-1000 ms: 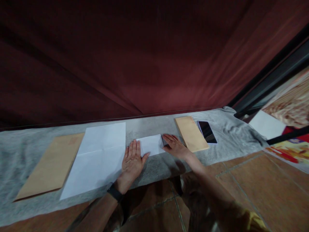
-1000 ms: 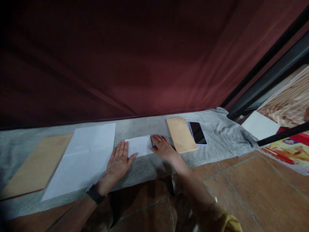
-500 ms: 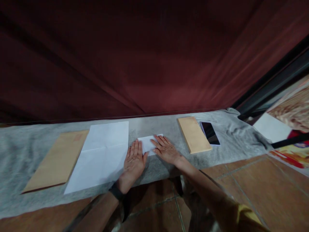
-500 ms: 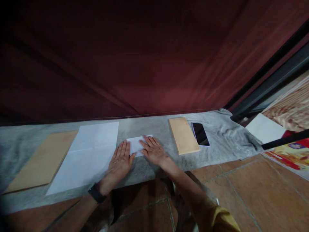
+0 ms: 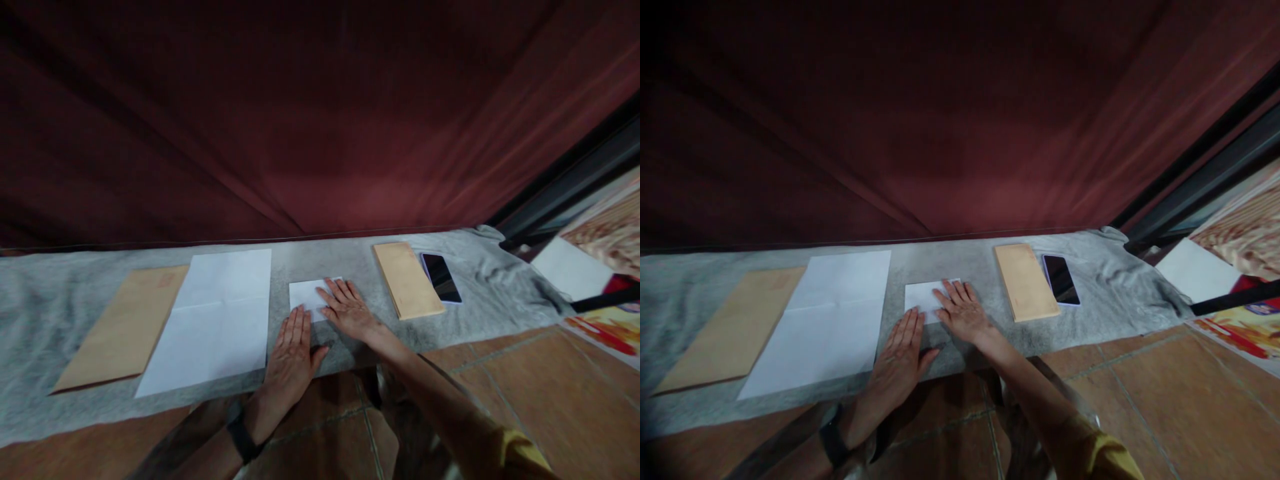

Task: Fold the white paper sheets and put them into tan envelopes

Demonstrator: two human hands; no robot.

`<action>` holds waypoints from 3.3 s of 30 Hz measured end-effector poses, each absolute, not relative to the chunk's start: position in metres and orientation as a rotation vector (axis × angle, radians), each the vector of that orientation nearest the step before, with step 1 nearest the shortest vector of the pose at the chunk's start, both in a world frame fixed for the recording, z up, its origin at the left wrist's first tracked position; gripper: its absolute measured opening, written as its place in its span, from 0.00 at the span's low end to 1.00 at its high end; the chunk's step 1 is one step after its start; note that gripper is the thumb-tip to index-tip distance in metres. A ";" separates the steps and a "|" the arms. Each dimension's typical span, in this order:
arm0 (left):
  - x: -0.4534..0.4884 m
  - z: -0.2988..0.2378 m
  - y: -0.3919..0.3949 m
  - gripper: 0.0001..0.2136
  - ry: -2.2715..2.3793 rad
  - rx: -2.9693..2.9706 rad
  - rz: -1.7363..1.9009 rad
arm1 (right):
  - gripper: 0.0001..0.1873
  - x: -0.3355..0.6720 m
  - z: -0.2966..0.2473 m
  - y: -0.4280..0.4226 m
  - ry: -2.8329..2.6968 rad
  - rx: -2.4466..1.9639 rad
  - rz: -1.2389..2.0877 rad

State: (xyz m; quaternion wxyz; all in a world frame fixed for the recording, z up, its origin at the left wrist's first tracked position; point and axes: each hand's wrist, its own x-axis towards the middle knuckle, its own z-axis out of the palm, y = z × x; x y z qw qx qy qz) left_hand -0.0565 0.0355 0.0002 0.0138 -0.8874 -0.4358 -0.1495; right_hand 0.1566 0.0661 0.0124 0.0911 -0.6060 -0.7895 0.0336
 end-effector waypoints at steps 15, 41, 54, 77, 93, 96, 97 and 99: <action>-0.067 0.027 0.049 0.30 -1.475 -2.737 -0.479 | 0.29 0.156 0.016 0.066 -2.356 -1.824 0.144; -0.043 0.016 0.105 0.31 -1.551 -2.673 -0.324 | 0.31 0.184 0.025 0.074 -2.131 -2.036 0.226; -0.040 0.025 0.113 0.30 -1.558 -2.678 -0.273 | 0.27 0.184 0.026 0.101 -2.057 -1.970 0.218; -0.043 0.040 0.121 0.29 -1.602 -2.728 -0.080 | 0.11 0.176 0.055 0.124 -2.026 -2.053 0.393; -0.056 0.023 0.140 0.28 -1.495 -2.831 -0.437 | 0.10 0.175 0.059 0.122 -1.891 -1.764 0.671; -0.057 0.030 0.144 0.29 -1.478 -2.792 -0.713 | 0.05 0.175 0.060 0.122 -1.715 -1.475 0.778; -0.057 0.035 0.145 0.28 -1.470 -2.767 -0.817 | 0.03 0.176 0.062 0.122 -1.645 -1.391 0.763; -0.057 0.047 0.147 0.23 -1.444 -2.718 -1.005 | 0.04 0.177 0.068 0.120 -1.502 -1.267 0.691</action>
